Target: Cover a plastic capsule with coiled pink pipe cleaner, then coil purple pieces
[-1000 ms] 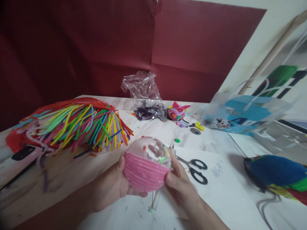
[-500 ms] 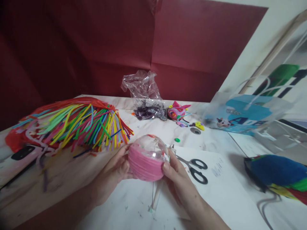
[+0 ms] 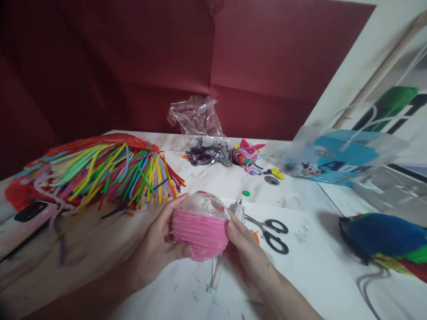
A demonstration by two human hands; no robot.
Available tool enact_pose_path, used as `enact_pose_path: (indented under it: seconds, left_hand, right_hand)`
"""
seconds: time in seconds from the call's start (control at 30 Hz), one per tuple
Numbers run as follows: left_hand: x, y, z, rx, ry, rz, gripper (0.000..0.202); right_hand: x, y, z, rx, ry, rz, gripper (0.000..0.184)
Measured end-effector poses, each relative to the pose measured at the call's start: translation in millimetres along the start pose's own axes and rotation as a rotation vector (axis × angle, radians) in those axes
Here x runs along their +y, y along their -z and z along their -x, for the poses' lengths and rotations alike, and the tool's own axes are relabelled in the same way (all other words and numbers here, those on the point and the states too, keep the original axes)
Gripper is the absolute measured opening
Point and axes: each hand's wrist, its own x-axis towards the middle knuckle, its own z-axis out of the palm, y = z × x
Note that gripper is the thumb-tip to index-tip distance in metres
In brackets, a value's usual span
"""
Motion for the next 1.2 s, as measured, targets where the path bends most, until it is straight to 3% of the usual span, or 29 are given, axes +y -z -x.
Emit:
enact_pose_path:
  seconds: [0.13,0.23,0.33,0.47,0.6,0.73,0.83,0.97,1.1,1.2]
  left_hand:
    - [5.1,-1.0,1.6,-0.031,0.012,0.019,0.087]
    - [8.6,-3.2,2.4,-0.046,-0.019,0.086,0.094]
    - [9.0,-5.7,3.1,-0.037,-0.012,0.097,0.089]
    - [7.1,-7.2,5.4,0.001,-0.024,-0.018,0.08]
    - [7.6,-4.8,6.1,-0.04,-0.084,-0.021,0.076]
    - [10.0,-2.0,4.0,-0.018,-0.019,0.111,0.098]
    - [11.2,-2.8,2.9,-0.075,0.039,0.164,0.101]
    - [12.4,-4.7,0.4,-0.042,0.019,0.184,0.088]
    - [15.7,-3.6,-4.1,-0.076,0.112,0.494,0.047]
    - [17.8,-2.2,-6.6,-0.131,0.207,0.69,0.037]
  right_hand:
    - [-2.1,3.7,0.2,-0.014,-0.02,-0.009,0.059]
    - [-5.3,8.2,0.7,-0.013,0.015,0.001,0.045]
    - [-5.8,9.3,1.8,-0.008,0.027,0.024,0.039]
    - [-2.4,4.9,4.0,-0.018,0.029,-0.01,0.058]
    - [-3.8,4.4,5.3,-0.002,0.002,0.013,0.046]
    - [-5.4,5.8,4.5,-0.026,0.05,0.044,0.036]
    - [-2.1,4.1,3.4,-0.072,0.097,0.103,0.052]
    - [2.7,4.2,1.3,-0.074,0.129,0.227,0.071]
    - [4.6,10.7,-1.8,-0.035,0.182,0.209,0.074]
    - [5.3,13.6,-1.8,0.014,0.25,0.306,0.069]
